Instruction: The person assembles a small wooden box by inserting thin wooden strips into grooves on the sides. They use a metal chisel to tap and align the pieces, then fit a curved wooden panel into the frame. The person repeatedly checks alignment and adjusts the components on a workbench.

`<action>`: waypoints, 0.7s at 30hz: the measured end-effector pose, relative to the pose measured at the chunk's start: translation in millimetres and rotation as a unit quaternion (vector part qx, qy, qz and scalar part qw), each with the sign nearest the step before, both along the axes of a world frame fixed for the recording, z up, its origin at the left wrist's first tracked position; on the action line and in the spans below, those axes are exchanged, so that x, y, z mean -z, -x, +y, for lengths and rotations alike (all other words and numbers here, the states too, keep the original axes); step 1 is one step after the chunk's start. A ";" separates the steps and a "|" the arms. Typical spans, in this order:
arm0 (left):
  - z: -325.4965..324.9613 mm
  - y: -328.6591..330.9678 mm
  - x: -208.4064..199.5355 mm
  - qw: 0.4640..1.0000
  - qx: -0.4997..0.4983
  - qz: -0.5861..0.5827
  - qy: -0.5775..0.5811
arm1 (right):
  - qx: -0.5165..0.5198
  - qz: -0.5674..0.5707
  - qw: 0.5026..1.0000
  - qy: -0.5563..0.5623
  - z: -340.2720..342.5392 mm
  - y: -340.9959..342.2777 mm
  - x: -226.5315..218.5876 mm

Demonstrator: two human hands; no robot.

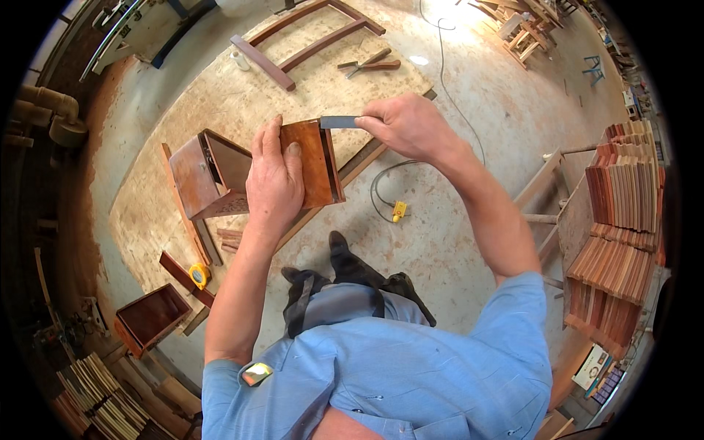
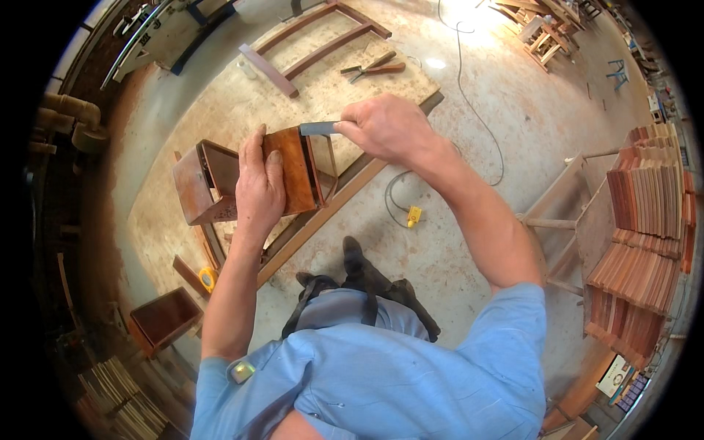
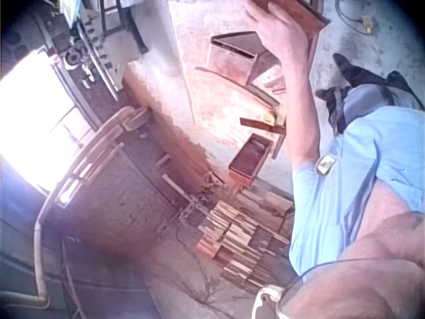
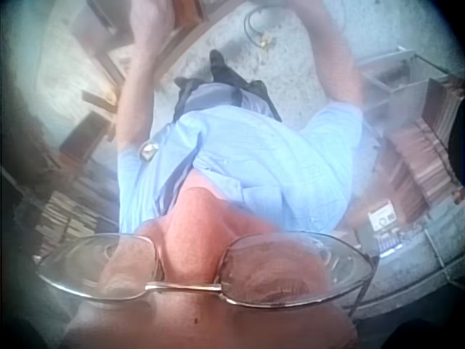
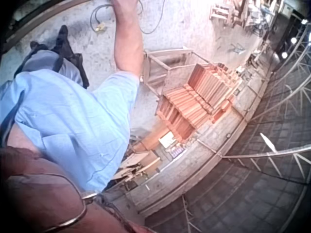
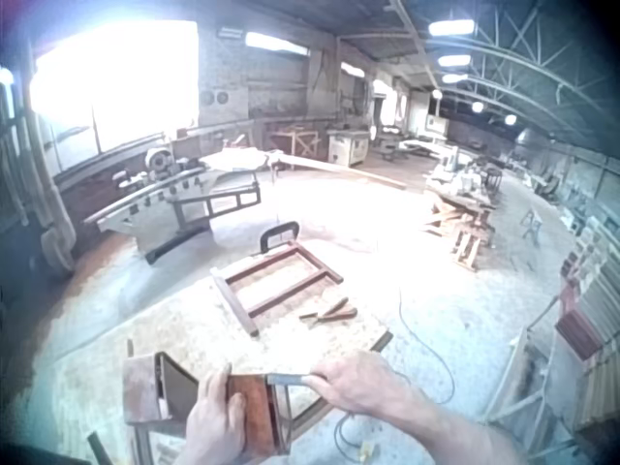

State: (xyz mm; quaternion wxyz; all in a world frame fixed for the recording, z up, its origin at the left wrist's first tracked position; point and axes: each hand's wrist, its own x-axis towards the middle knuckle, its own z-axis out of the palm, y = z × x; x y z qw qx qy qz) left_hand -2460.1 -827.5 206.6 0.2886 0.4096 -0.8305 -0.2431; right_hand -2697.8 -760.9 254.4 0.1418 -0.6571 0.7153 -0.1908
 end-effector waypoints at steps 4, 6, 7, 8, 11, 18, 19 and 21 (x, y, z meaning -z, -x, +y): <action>0.9 -1.3 -0.2 1.000 0.006 0.000 0.007 | -0.008 0.017 1.000 -0.016 -2.6 1.6 -2.1; 1.2 -2.1 -0.3 1.000 0.006 -0.001 0.008 | -0.015 0.035 0.999 -0.038 -5.3 1.7 -5.8; 1.3 -2.2 -0.3 1.000 0.007 0.000 0.007 | -0.018 0.044 0.998 -0.049 -6.0 1.5 -8.0; 1.2 -2.4 -0.2 1.000 0.008 0.000 0.007 | -0.021 0.046 0.998 -0.045 -5.9 1.1 -9.4; 1.1 -3.0 -0.4 1.000 0.006 -0.001 0.006 | -0.028 0.053 0.998 -0.036 -5.8 0.8 -11.0; -0.3 -1.8 -1.8 1.000 0.014 0.009 -0.006 | -0.029 0.055 0.997 -0.037 -7.0 1.9 -12.1; -0.8 -1.7 -1.6 1.000 0.015 0.009 -0.004 | -0.028 0.052 0.997 -0.039 -7.4 2.1 -12.0; -1.2 -2.0 -0.6 1.000 0.015 0.008 0.000 | -0.028 0.052 0.997 -0.048 -8.7 2.5 -11.7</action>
